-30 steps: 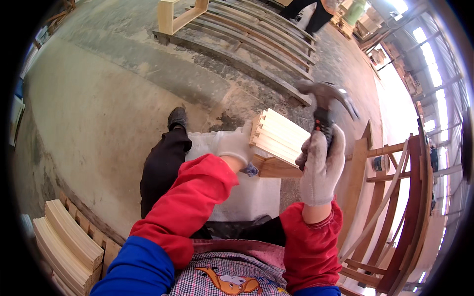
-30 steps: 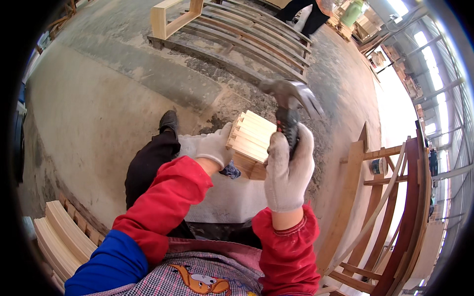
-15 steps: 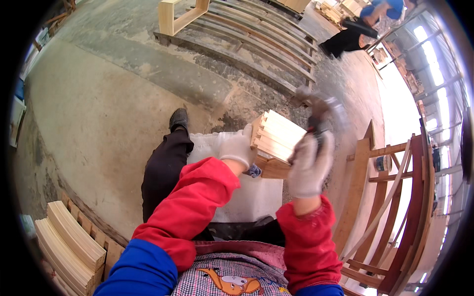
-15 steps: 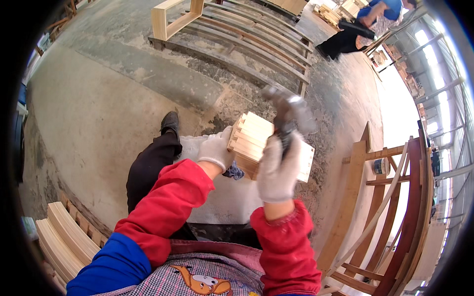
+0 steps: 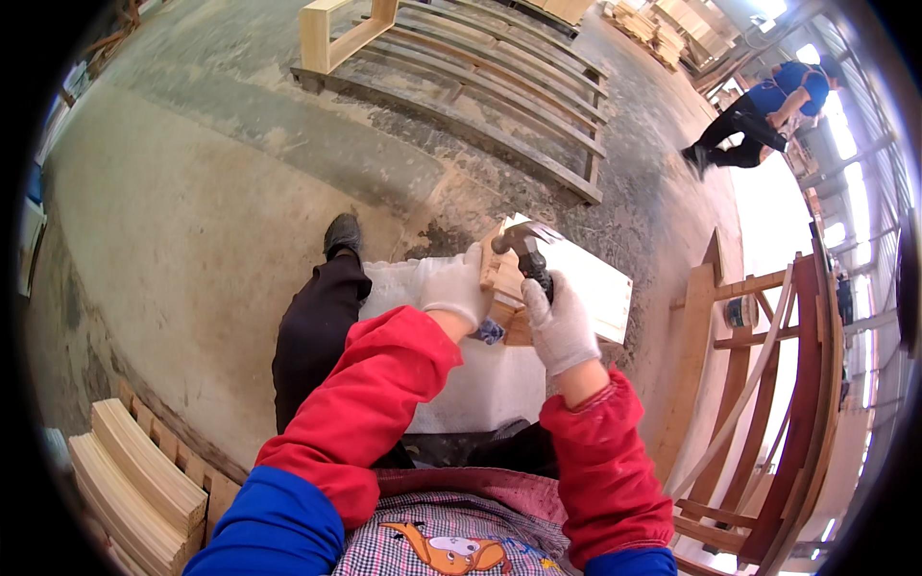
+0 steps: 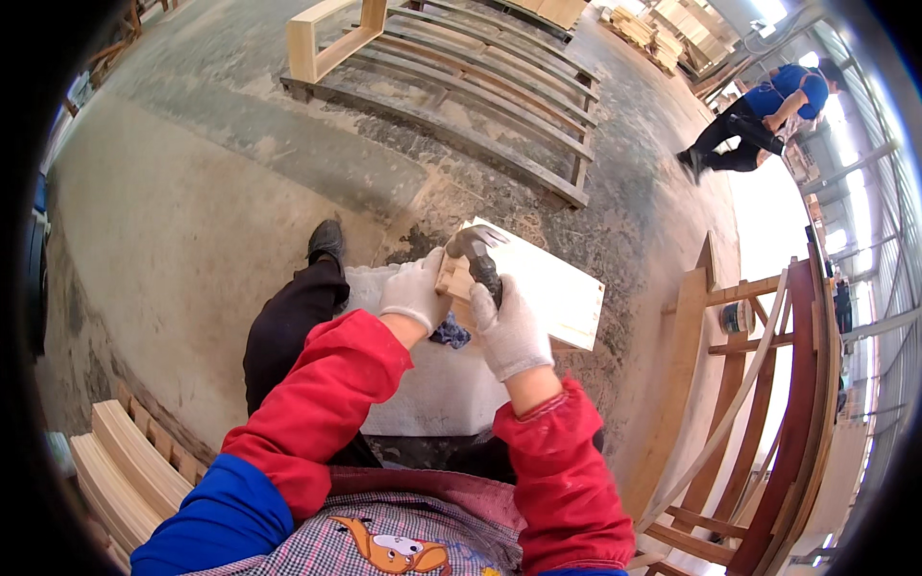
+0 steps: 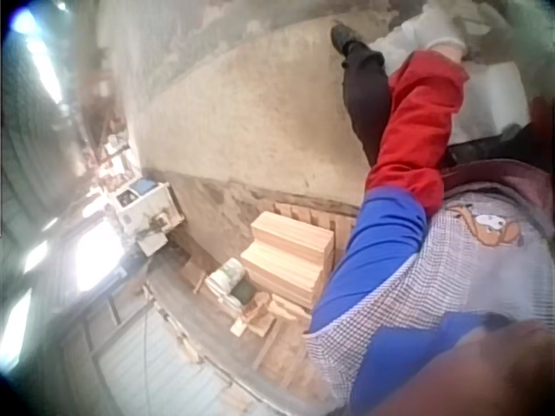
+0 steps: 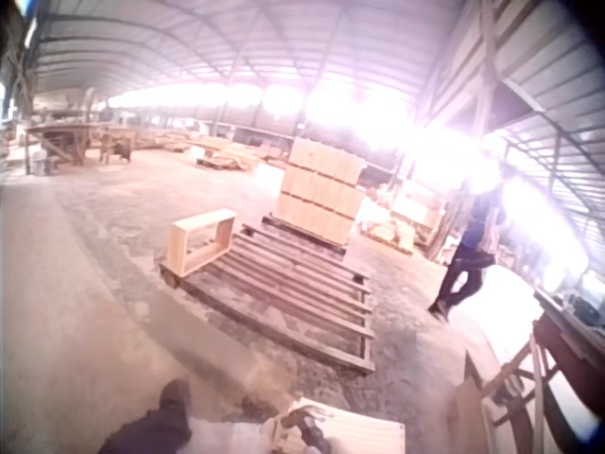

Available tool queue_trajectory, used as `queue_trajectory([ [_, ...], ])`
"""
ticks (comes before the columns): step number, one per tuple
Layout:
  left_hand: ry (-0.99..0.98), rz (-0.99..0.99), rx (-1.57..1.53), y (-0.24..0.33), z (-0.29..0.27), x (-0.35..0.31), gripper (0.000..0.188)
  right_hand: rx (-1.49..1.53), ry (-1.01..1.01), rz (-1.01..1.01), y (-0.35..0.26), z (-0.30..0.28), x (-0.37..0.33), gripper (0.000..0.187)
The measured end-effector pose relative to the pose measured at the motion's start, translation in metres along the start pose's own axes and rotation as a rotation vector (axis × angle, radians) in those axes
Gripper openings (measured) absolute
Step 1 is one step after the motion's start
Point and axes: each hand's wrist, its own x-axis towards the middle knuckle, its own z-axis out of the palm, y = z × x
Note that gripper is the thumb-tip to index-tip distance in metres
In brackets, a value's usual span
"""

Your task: The person assembles a small wooden box by hammering nails into the joints. They repeatedly tap the nails with a hammer, rotate the box to access different sides, and wipe the surface with a cloth. The person then places the completed box on a nearby workbench.

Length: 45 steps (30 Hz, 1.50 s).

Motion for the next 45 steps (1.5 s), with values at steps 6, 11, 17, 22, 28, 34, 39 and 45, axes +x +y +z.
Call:
queue_trajectory([
  [6,0.014,-0.009,0.008,0.000,0.001,0.001,0.052,0.323,0.212,-0.087,0.012,-0.010,0.004,0.033],
  [11,0.023,0.002,-0.002,-0.001,0.004,0.001,0.046,-0.007,0.032,-0.089,0.028,0.008,0.013,0.035],
  [17,0.109,0.100,0.012,-0.004,0.000,0.004,0.027,0.213,0.317,-0.199,0.025,0.000,0.025,0.037],
  [22,0.061,0.003,-0.042,-0.001,-0.002,0.007,0.047,0.159,0.265,-0.094,0.019,-0.005,0.028,0.037],
  [28,-0.040,-0.031,-0.056,-0.003,0.003,0.006,0.051,0.068,0.236,-0.137,0.035,-0.004,0.029,0.040],
  [34,-0.090,-0.080,-0.010,-0.002,0.001,0.008,0.065,0.122,0.175,-0.061,0.025,0.002,0.016,0.041],
  [39,-0.175,-0.159,0.123,0.006,0.000,-0.005,0.079,-0.001,0.056,-0.072,0.034,-0.006,0.007,0.044],
  [45,-0.176,-0.115,-0.193,-0.009,0.028,-0.030,0.079,0.137,0.248,-0.076,0.062,-0.013,-0.038,0.041],
])
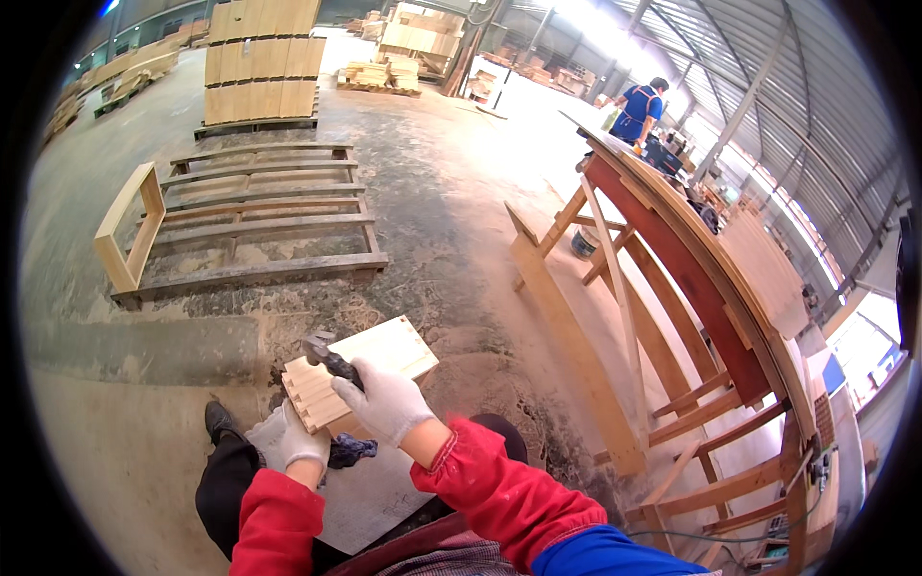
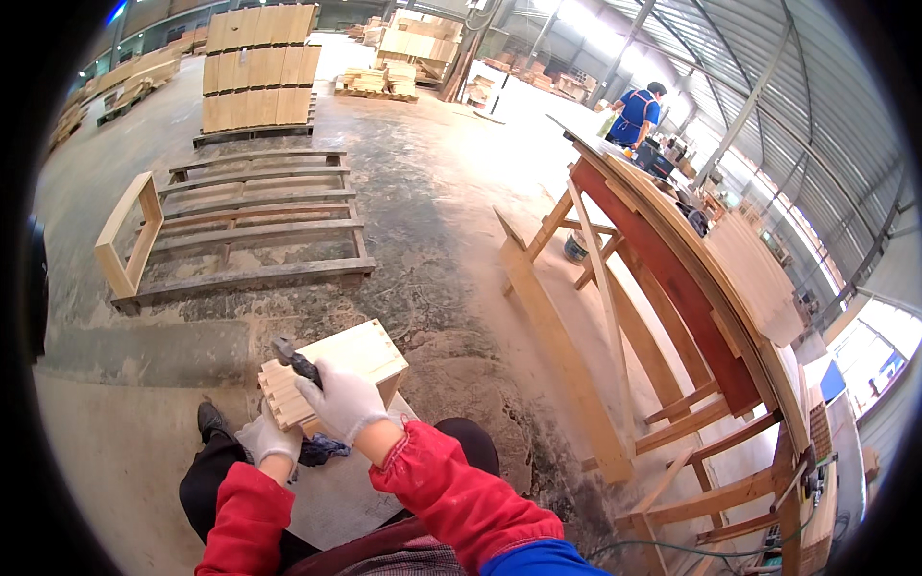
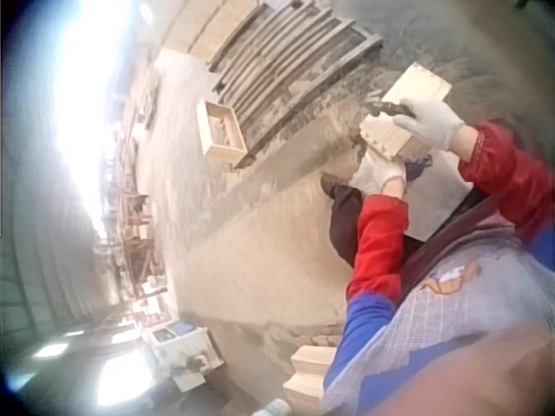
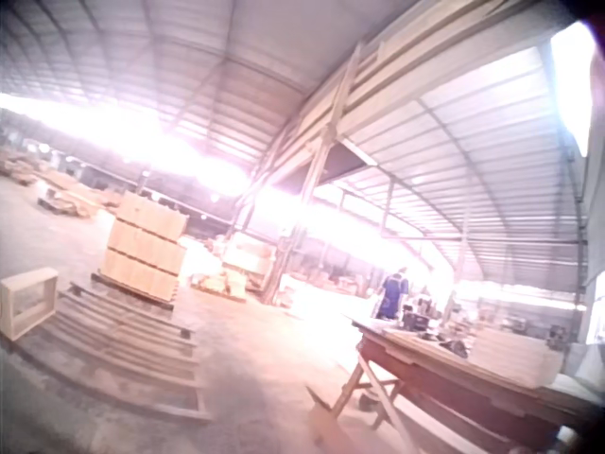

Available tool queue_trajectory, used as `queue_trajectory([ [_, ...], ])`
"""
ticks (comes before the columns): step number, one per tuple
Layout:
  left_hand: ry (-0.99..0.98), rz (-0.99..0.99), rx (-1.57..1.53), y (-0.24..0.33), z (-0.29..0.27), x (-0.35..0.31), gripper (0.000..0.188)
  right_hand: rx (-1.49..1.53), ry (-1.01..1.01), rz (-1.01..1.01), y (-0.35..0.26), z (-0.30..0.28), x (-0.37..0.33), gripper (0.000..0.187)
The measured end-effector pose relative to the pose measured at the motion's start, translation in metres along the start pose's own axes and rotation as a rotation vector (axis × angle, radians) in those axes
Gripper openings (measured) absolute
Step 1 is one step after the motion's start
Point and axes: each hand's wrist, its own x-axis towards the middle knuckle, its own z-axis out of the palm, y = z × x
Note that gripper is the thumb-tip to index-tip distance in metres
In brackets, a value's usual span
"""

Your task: The person assembles a small wooden box by hammering nails into the joints. They repeatedly tap the nails with a hammer, rotate the box to access different sides, and wipe the surface with a cloth. The person then places the completed box on a nearby workbench.

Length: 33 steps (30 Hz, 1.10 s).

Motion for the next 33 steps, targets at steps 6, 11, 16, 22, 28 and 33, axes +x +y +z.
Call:
queue_trajectory([
  [6,-0.119,0.249,-0.054,-0.020,-0.002,0.011,0.066,-0.023,-0.036,0.129,0.022,0.007,-0.013,0.040],
  [11,-0.454,0.076,-0.086,-0.031,-0.075,0.029,0.051,-0.005,-0.032,0.149,0.038,0.026,-0.012,0.038],
  [16,-0.259,0.259,-0.432,-0.031,-0.075,0.058,0.069,0.003,-0.026,0.149,0.029,0.025,-0.013,0.037],
  [22,-0.437,0.233,-0.485,-0.045,-0.049,0.090,0.058,0.007,-0.063,0.185,0.024,0.020,-0.013,0.038],
  [28,-0.431,0.223,-0.668,-0.061,-0.026,0.109,0.036,0.015,0.011,0.051,0.005,-0.004,-0.017,0.045],
  [33,-0.315,0.362,-0.378,-0.051,-0.025,0.093,0.041,0.316,0.103,-0.064,-0.043,-0.038,-0.054,0.043],
])
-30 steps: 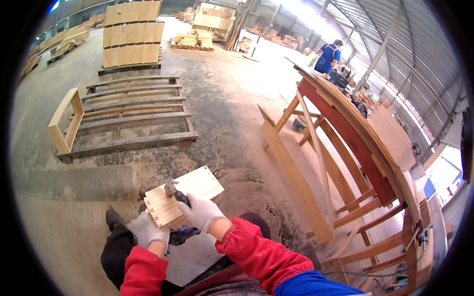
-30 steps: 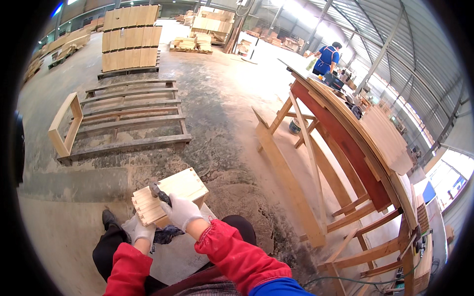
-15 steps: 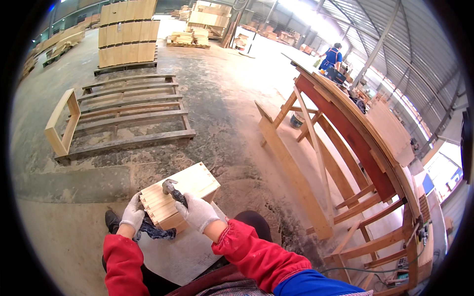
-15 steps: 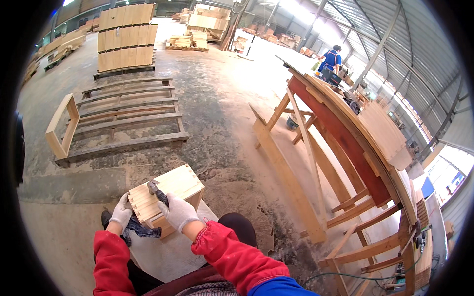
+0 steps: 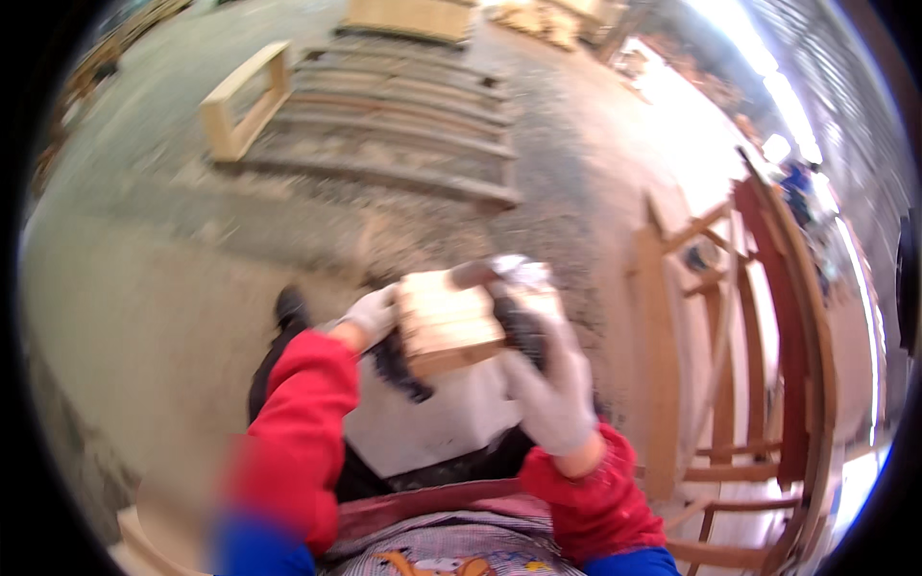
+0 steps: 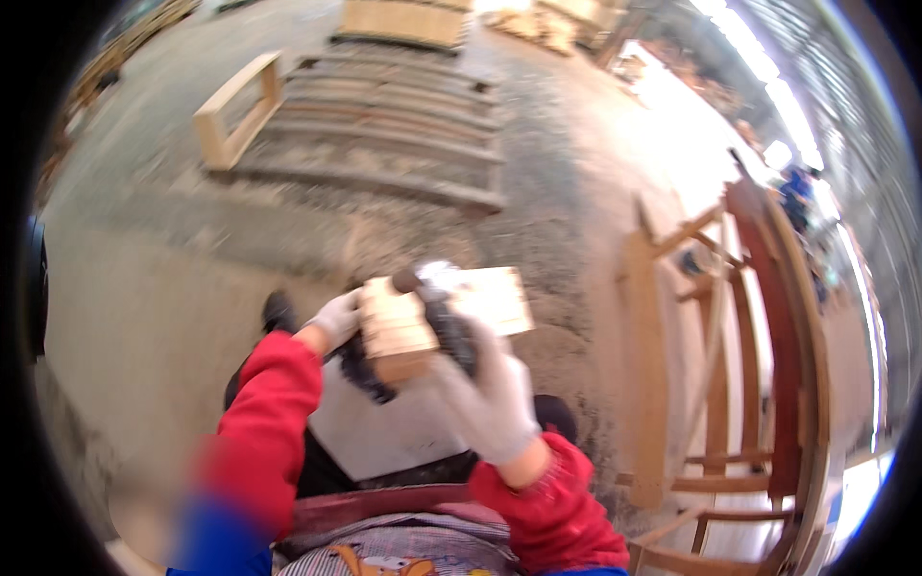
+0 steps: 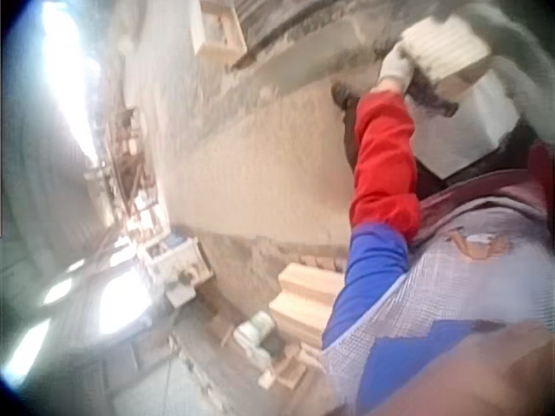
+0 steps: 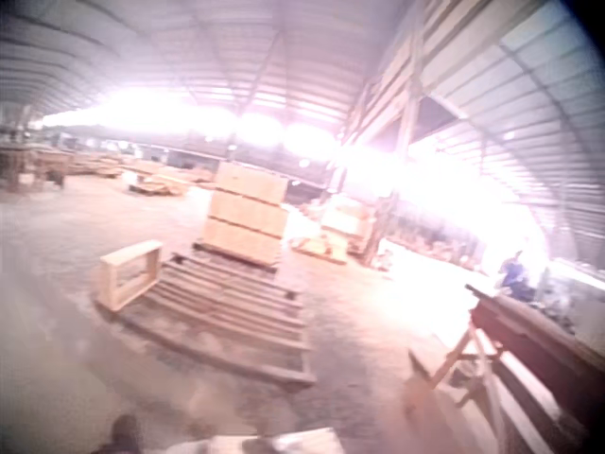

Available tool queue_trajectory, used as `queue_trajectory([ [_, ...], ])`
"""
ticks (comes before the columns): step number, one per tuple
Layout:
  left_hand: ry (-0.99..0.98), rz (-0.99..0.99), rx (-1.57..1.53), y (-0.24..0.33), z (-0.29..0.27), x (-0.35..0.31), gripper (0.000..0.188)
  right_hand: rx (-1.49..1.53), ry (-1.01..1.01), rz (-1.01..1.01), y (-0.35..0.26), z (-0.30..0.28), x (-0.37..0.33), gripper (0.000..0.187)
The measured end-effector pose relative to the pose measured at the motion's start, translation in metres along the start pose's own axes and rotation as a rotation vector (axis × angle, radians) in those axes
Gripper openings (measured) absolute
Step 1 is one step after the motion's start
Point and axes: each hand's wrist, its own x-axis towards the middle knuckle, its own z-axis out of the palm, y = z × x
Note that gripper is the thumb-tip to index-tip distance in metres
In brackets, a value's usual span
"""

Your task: The person assembles a small wooden box by hammering nails into the joints. They repeatedly tap the nails with a hammer, rotate the box to access different sides, and wipe the surface with a cloth. The person then places the completed box on a nearby workbench.

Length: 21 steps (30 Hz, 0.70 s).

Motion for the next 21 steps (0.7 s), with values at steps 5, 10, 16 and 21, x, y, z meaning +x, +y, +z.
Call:
queue_trajectory([
  [5,0.082,-0.079,0.208,0.033,0.002,-0.009,0.029,0.360,0.016,-0.013,-0.001,0.028,-0.019,0.040],
  [10,0.035,-0.109,0.149,0.040,0.000,-0.002,0.032,-0.216,-0.349,0.189,0.013,0.036,-0.005,0.039],
  [16,0.063,-0.116,0.191,0.037,0.002,-0.005,0.030,0.227,-0.071,0.035,-0.007,0.025,-0.015,0.048],
  [21,0.062,-0.111,0.153,0.042,0.004,-0.007,0.028,-0.212,-0.355,0.318,0.004,0.048,-0.005,0.029],
])
